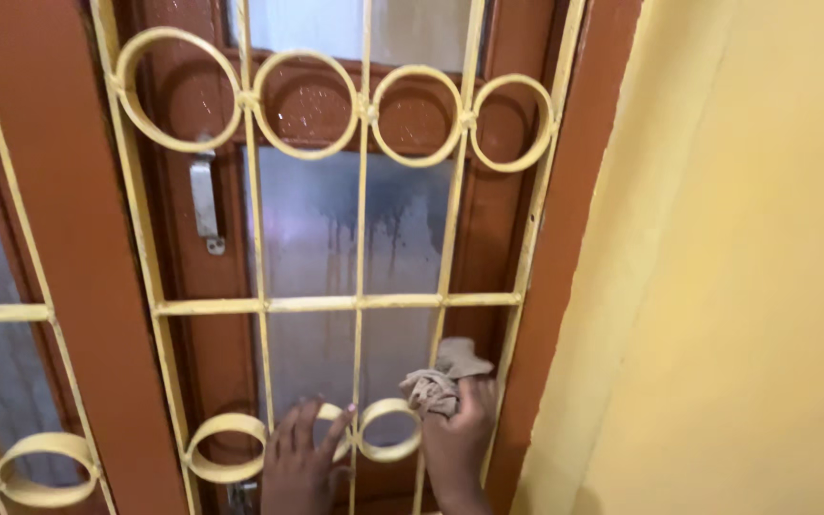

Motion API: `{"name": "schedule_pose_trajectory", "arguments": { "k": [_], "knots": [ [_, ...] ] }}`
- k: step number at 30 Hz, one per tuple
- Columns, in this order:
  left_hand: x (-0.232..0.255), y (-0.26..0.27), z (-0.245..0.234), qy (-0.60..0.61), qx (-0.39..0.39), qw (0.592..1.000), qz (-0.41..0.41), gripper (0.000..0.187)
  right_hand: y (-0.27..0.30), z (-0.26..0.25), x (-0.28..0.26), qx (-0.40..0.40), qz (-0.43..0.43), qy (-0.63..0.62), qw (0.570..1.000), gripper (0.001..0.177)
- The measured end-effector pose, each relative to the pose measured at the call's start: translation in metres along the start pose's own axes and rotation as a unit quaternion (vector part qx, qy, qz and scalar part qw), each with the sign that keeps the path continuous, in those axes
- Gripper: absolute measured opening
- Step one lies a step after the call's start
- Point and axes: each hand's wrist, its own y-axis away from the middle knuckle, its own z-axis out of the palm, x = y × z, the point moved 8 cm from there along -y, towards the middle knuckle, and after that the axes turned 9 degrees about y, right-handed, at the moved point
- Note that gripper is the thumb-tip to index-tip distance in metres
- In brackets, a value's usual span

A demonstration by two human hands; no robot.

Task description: The person wipes the glass panes and metal grilles of a window using a cloth. They move the cloth across the surface in repeated strokes, cleaning the lower and upper sections of the window frame.

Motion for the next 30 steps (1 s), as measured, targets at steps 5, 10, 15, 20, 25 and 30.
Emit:
{"name": "schedule_pose_trajectory", "arguments": {
  "k": [5,10,15,20,25,30],
  "knots": [
    [-0.017,0.006,0.023,-0.009,-0.001,0.999,0.036,0.115,-0.046,-0.008,-0.095,0.057,-0.235,0.070,0.968,0.038],
    [-0.020,-0.003,0.033,-0.017,-0.052,0.998,-0.023,0.117,-0.066,0.041,-0.150,-0.130,-0.343,0.246,0.897,0.046],
    [0.008,-0.023,-0.066,0.045,0.202,0.977,-0.051,0.080,-0.105,0.068,-0.156,-0.351,-0.274,0.343,0.827,0.033],
    [0.005,-0.110,-0.162,-0.025,0.188,0.982,-0.007,0.078,-0.115,0.078,-0.142,-0.513,-0.149,0.275,0.800,0.040],
    [-0.011,-0.142,-0.168,-0.036,-0.037,0.995,-0.084,0.103,-0.116,0.077,-0.141,-0.527,-0.093,0.256,0.805,0.050],
    [-0.015,-0.137,-0.166,0.026,-0.048,0.986,-0.158,0.117,-0.109,0.071,-0.145,-0.452,-0.140,0.241,0.847,0.044]
  ]
}}
